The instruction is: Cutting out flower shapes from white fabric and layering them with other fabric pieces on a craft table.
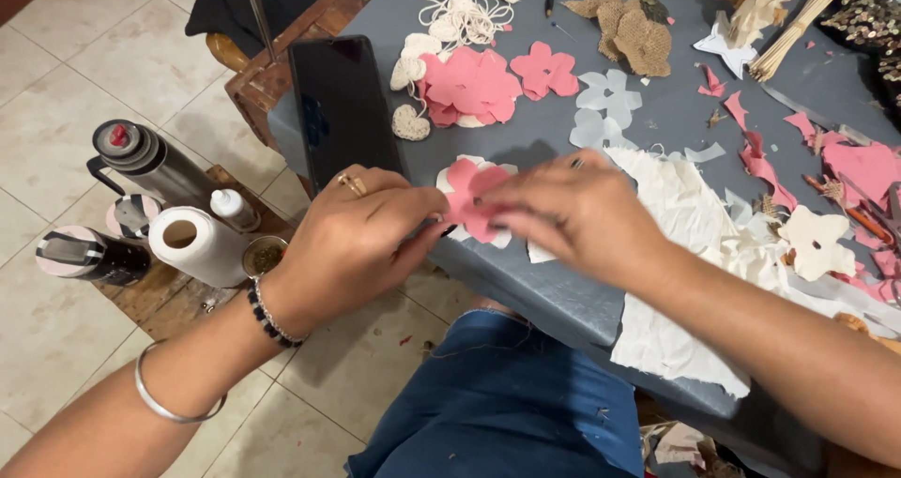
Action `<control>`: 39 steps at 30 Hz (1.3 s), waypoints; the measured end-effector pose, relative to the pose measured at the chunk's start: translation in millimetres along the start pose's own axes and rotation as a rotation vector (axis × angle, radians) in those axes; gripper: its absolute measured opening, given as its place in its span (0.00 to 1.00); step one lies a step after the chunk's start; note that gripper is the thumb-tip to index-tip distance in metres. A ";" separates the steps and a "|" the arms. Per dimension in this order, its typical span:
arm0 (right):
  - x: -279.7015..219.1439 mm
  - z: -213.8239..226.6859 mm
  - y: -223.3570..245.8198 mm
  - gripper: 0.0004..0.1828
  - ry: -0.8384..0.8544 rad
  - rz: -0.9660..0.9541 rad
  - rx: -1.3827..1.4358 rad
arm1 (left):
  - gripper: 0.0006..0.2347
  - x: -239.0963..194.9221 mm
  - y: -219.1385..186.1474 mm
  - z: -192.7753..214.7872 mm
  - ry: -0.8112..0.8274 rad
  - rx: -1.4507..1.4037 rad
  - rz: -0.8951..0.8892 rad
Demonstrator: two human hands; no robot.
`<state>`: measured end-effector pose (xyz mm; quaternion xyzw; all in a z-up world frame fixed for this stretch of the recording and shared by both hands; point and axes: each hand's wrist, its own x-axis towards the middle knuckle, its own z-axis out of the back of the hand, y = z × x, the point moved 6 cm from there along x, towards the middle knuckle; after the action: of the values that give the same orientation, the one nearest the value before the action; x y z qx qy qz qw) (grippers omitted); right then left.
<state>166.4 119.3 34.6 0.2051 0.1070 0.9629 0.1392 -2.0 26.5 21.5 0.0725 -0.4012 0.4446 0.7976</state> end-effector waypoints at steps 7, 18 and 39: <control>35.1 13.8 -45.0 0.07 -0.136 0.074 0.012 | 0.01 6.5 11.0 -2.2 -0.017 0.047 0.060; 71.0 -18.7 -83.3 0.04 -0.172 -0.077 -0.076 | 0.03 3.3 14.4 1.8 0.008 0.025 0.101; 64.2 -24.9 -121.0 0.06 -0.160 -0.420 0.414 | 0.14 78.3 144.5 -65.6 0.085 0.077 0.227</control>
<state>126.7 249.1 4.0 0.2777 0.3298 0.8516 0.2982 -53.0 194.3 -1.9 0.0382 -0.3552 0.5498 0.7550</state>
